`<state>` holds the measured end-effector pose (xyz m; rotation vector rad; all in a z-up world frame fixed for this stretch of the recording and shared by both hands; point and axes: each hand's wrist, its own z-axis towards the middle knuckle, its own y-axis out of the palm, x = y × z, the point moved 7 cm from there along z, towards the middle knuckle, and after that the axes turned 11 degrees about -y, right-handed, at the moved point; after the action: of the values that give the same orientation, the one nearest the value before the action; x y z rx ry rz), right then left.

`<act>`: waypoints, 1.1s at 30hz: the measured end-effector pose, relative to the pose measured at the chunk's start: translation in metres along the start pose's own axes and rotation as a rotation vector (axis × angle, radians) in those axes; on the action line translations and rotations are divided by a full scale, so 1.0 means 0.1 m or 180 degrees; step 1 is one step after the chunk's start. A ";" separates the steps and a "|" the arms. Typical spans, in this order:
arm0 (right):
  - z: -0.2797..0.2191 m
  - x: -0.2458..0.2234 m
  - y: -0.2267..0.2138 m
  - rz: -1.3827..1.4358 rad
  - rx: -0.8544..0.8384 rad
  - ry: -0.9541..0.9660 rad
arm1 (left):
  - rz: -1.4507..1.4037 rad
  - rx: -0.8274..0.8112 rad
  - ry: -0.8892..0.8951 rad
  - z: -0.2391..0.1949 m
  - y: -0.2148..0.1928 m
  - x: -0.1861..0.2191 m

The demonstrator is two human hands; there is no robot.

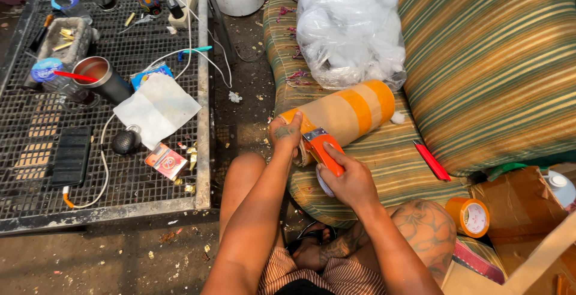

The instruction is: The person secures a cardboard cylinder with orange tape using a handheld dispenser, then fills the cylinder with white cotton-like material. The cylinder is held on the lap and manipulated by hand throughout.

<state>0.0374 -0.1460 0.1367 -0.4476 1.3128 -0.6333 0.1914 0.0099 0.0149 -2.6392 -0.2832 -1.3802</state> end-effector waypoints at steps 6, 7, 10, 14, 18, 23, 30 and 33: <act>-0.25 0.14 0.04 -0.0039 0.0197 -0.0192 | -0.0858 -0.0357 -0.0445 0.32 0.14 -0.15; -0.31 0.19 0.01 -0.0022 0.0097 0.0056 | -0.0951 -0.0485 -0.0655 0.37 0.20 -0.25; -0.39 0.15 -0.22 -0.0031 0.0056 0.0027 | -0.1115 -0.0539 -0.1095 0.42 0.32 -0.68; -0.34 0.03 -0.37 0.0074 -0.0255 0.0073 | -0.1936 -0.1140 -0.1855 0.45 0.39 -1.05; -0.15 -0.12 -0.28 -0.0176 -0.0475 0.0143 | -0.1843 -0.1288 -0.1851 0.29 0.19 -0.81; -0.01 -0.22 -0.21 -0.0221 -0.0503 0.0236 | -0.0488 -0.0784 -0.1052 -0.24 -0.13 -0.35; 0.01 -0.14 -0.12 -0.0109 -0.0354 -0.0009 | -0.0948 -0.0540 -0.1154 -0.14 -0.15 -0.25; -0.08 -0.12 -0.10 0.0088 -0.0049 -0.0538 | -0.0902 -0.0406 -0.1146 0.00 -0.18 -0.30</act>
<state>0.0261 -0.1453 0.1503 -0.4844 1.1621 -0.5507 0.1706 0.0242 -0.0095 -3.0425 -0.6535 -1.0052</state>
